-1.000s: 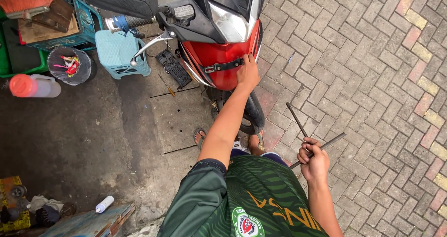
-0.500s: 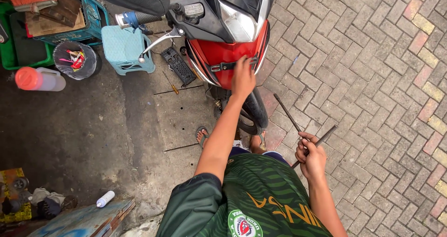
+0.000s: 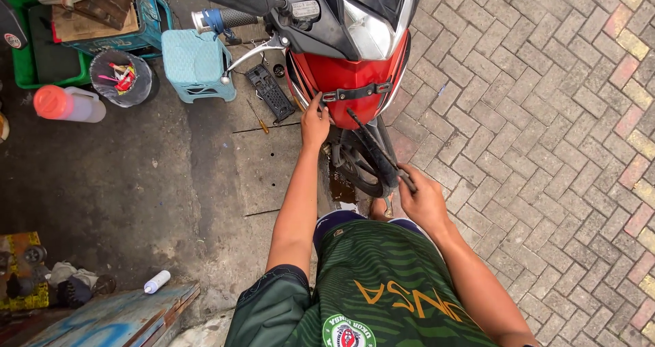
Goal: Securing license plates to a motorcycle using tools and small hardware.
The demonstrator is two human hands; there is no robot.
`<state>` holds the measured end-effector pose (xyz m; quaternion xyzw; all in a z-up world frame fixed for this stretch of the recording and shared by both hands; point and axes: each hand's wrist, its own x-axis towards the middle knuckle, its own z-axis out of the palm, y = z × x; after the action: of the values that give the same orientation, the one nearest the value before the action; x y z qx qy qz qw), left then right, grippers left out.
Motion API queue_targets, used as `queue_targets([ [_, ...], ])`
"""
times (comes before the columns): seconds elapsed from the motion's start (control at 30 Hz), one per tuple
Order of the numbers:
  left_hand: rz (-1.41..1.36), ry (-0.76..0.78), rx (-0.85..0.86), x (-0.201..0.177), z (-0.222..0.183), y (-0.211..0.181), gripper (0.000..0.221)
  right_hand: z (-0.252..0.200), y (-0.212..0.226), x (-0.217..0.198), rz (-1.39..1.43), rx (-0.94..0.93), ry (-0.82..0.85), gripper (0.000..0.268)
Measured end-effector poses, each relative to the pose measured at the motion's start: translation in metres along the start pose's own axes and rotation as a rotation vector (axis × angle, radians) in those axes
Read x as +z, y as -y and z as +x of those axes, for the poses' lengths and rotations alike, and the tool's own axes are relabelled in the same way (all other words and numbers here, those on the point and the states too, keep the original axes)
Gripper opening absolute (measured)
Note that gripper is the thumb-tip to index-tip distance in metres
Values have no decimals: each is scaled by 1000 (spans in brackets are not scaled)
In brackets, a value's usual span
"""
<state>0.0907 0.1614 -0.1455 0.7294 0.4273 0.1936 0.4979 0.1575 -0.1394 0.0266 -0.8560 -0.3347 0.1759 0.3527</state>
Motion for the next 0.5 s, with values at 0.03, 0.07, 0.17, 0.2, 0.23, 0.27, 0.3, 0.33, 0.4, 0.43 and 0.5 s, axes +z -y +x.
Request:
queue_targets([
  [0.03, -2, 0, 2, -1, -1, 0, 46, 3, 0, 3, -1, -1, -2, 35],
  [0.07, -10, 7, 1, -2, -1, 0, 46, 7, 0, 6, -16, -33, 4, 37],
  [0.17, -11, 10, -10, -3, 4, 8, 45, 15, 4, 13, -30, -71, 15, 41],
  [0.2, -3, 10, -18, -2, 7, 12, 44, 17, 6, 15, -30, -74, 19, 41],
  [0.23, -4, 9, -18, -2, 8, 14, 44, 19, 7, 17, -30, -76, 19, 41],
  [0.27, 1, 10, -26, -2, 8, 15, 44, 22, 9, 20, -38, -72, 15, 41],
  [0.3, 5, 12, -33, -1, 10, 16, 43, 24, 11, 21, -46, -67, 9, 40],
  [0.33, 3, 12, -31, -2, 10, 13, 43, 25, 13, 20, -48, -68, 7, 40],
  [0.4, -16, 15, -43, -6, 9, 6, 43, 27, 18, 19, -30, -49, 39, 41],
  [0.43, -17, 17, -42, -4, 10, 10, 43, 28, 19, 19, -32, -48, 37, 41],
  [0.5, -39, 27, -46, -1, 12, 17, 45, 30, 20, 20, -47, -38, 38, 39],
])
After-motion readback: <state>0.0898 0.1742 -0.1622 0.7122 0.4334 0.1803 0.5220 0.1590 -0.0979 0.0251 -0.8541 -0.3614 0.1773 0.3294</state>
